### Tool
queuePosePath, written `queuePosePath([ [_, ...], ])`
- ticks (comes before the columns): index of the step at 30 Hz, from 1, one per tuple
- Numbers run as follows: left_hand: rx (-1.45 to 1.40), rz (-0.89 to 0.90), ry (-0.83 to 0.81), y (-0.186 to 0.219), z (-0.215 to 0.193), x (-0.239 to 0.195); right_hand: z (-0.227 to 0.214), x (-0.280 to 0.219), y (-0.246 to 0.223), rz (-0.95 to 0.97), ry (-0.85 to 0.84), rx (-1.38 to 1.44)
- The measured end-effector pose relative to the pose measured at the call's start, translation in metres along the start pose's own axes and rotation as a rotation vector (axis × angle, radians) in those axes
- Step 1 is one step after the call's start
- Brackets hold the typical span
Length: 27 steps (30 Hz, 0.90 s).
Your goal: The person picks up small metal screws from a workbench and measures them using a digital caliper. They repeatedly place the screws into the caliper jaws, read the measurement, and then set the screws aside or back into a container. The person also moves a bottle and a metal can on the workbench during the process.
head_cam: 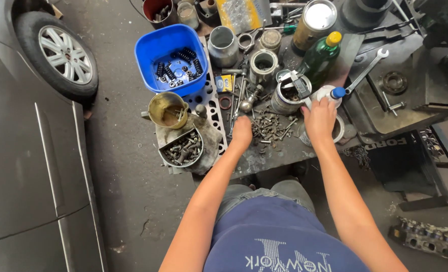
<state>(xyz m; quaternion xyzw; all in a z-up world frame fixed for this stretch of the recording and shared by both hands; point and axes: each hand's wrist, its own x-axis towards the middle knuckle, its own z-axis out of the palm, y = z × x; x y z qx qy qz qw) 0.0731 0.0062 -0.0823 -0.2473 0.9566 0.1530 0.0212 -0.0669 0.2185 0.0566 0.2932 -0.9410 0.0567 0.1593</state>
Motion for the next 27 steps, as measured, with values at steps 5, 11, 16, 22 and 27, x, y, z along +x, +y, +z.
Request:
queuePosePath([
  [5,-0.992,-0.115,-0.183,0.018,-0.083,-0.03,-0.007,0.008,-0.007,0.016,0.031,0.138],
  [11,-1.72,-0.072,-0.019,0.055,-0.175,-0.064,-0.079,-0.006,-0.027,0.134,-0.04,0.587],
  [16,-1.595,0.009,0.079,0.07,-0.236,-0.08,-0.139,-0.021,-0.045,0.269,-0.149,0.779],
  [22,-1.495,0.003,0.271,0.074,-0.255,-0.085,-0.149,-0.037,-0.047,0.363,-0.195,0.903],
  [27,-1.783,-0.054,0.159,0.081,-0.256,-0.087,-0.139,-0.042,-0.048,0.363,-0.208,0.896],
])
